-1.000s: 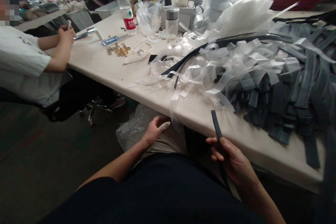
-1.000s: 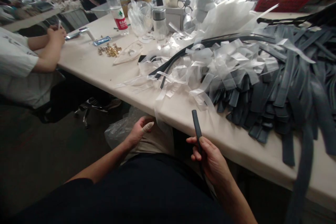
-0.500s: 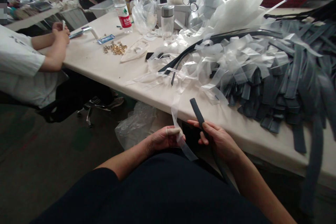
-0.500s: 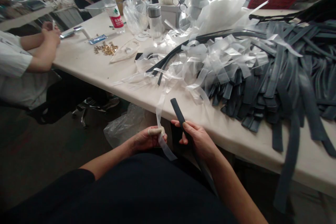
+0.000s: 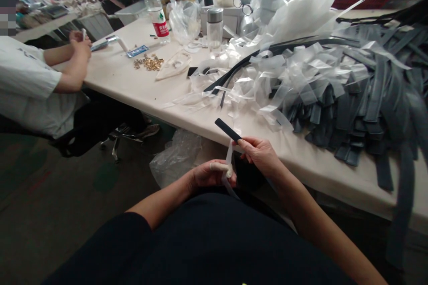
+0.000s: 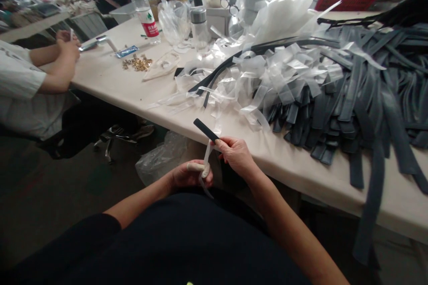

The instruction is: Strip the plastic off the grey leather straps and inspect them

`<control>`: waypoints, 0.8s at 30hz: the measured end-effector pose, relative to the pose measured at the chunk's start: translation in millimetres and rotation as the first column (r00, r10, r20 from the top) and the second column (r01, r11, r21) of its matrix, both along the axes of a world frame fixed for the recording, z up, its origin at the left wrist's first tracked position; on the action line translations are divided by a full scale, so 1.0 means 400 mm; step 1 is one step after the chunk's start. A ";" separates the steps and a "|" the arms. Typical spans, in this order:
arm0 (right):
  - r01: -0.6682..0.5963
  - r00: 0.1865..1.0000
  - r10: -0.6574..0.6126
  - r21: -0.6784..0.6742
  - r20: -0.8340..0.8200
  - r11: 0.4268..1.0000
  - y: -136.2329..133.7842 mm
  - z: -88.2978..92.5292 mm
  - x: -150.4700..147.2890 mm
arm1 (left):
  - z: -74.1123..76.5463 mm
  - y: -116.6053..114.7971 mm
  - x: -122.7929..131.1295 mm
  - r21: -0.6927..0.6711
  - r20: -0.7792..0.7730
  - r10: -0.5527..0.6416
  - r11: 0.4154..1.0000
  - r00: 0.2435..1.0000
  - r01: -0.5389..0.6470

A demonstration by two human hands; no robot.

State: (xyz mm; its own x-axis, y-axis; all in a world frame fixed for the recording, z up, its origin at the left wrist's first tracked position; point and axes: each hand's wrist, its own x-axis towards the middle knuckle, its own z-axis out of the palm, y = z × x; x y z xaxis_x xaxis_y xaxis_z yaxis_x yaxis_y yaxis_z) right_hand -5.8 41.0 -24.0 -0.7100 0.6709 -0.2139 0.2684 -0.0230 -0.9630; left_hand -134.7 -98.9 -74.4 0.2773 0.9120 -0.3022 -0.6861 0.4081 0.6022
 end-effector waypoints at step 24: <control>-0.104 0.984 -0.010 0.628 0.175 0.771 -0.017 0.019 0.026 | 0.028 0.074 0.041 0.226 -0.715 0.359 0.931 0.600 -0.287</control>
